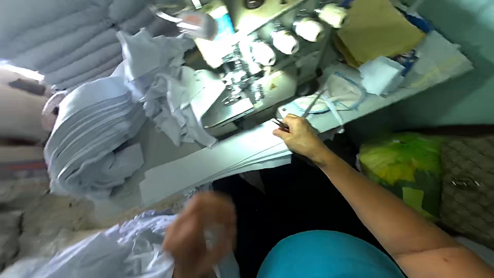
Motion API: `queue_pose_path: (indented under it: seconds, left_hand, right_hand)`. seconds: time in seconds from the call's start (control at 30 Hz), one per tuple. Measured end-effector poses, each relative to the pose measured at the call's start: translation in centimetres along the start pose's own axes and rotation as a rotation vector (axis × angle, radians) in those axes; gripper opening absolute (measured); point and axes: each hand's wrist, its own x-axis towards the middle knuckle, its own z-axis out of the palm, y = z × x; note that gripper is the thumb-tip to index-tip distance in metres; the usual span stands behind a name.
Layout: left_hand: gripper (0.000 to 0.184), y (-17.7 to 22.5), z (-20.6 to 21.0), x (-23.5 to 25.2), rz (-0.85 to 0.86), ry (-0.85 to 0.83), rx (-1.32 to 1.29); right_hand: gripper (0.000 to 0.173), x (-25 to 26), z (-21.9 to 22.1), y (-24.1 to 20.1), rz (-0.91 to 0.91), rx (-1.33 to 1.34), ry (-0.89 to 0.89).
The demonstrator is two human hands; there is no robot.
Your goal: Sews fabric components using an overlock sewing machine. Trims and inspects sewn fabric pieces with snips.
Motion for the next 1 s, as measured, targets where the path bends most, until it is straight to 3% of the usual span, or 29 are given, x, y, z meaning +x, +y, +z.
queue_pose_path:
  seconds: [0.07, 0.17, 0.23, 0.33, 0.4, 0.5, 0.53, 0.6, 0.67, 0.73, 0.83, 0.9, 0.97, 1.0]
  left_hand:
    - [0.012, -8.1, 0.1, -0.3, -0.075, 0.162, 0.398]
    - [0.027, -14.3, -0.7, -2.7, -0.325, 0.221, 0.759]
    - [0.024, -16.6, -1.6, -4.1, -0.327, 0.244, 0.822]
    - [0.019, -16.7, -3.3, -5.1, -0.245, 0.208, 0.725]
    - [0.017, -15.9, -5.1, -5.2, -0.233, 0.191, 0.742]
    - [0.021, -15.1, -8.7, -5.7, -0.262, 0.217, 0.821]
    - [0.028, -15.1, -9.6, -5.6, -0.304, 0.206, 0.805]
    - [0.047, -15.3, -10.8, -5.7, -0.382, 0.151, 0.735]
    - [0.061, -15.6, -11.4, -6.1, -0.383, 0.086, 0.698]
    - [0.056, -16.2, -11.7, -6.4, -0.375, 0.084, 0.674]
    - [0.026, -17.5, -13.4, -6.3, -0.424, 0.237, 0.530]
    - [0.024, -17.8, -15.1, -6.1, -0.457, 0.536, 0.247]
    - [0.019, -17.8, -16.4, -5.2, -0.344, 0.881, -0.150]
    - [0.023, -17.4, -16.9, -4.3, -0.265, 0.971, -0.283]
  right_hand:
    - [0.025, -0.1, 0.4, 0.7, -0.070, -0.081, -0.010]
    - [0.022, 0.0, -0.1, 1.7, -0.094, -0.205, -0.010]
    - [0.027, 0.4, -1.5, 2.4, -0.035, -0.356, 0.056]
    - [0.036, 0.5, -2.5, 1.9, 0.119, -0.398, 0.156]
    - [0.037, 0.0, -1.6, -0.4, 0.072, -0.266, 0.188]
    - [0.017, -1.0, 0.6, -4.3, -0.269, 0.187, 0.186]
    - [0.012, -1.3, 0.9, -5.9, -0.370, 0.393, 0.150]
    - [0.019, -1.9, -0.4, -9.1, -0.529, 0.681, 0.082]
    - [0.023, -2.1, -3.3, -10.5, -0.589, 0.880, 0.126]
    - [0.017, -1.8, -6.1, -9.5, -0.523, 0.991, 0.234]
    - [0.016, -0.7, -7.0, -7.3, -0.365, 0.928, 0.350]
    - [0.027, -0.7, -5.4, -5.9, -0.265, 0.796, 0.314]
    - [0.031, -1.0, -3.0, -4.0, -0.197, 0.721, 0.242]
    - [0.030, -1.3, -1.8, -3.1, -0.181, 0.689, 0.193]
